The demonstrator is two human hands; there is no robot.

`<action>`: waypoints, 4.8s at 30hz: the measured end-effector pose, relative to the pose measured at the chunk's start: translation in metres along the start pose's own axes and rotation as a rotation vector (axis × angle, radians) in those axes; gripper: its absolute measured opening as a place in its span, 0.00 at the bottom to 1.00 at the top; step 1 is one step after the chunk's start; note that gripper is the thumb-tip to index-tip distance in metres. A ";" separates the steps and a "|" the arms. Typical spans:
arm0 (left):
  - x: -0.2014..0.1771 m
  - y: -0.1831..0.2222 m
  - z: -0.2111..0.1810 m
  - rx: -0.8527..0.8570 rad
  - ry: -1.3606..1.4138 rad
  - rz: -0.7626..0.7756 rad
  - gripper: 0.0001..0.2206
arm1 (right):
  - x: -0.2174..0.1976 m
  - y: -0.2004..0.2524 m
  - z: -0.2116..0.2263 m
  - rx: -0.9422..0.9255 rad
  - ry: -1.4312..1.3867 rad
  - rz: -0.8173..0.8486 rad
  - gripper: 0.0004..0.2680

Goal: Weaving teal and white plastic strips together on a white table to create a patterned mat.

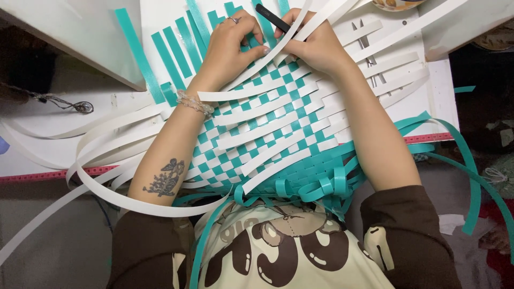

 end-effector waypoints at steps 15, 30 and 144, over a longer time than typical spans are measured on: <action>-0.002 0.003 -0.015 0.199 -0.113 0.078 0.08 | 0.002 0.003 0.007 0.010 -0.034 0.006 0.04; -0.003 0.003 -0.026 0.218 -0.038 0.082 0.10 | 0.004 0.002 0.002 0.002 -0.079 0.021 0.04; 0.009 0.006 0.023 -0.360 -0.050 -0.080 0.05 | 0.008 -0.003 -0.014 0.167 -0.210 -0.061 0.02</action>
Point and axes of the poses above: each hand's wrist, its own y-axis away from the middle knuckle, its own x-axis out of the palm, z = x × y, the point moved 7 cm from there along -y, towards the middle knuckle, and after that the axes turned 9 degrees about -z, right-handed, at the moved point
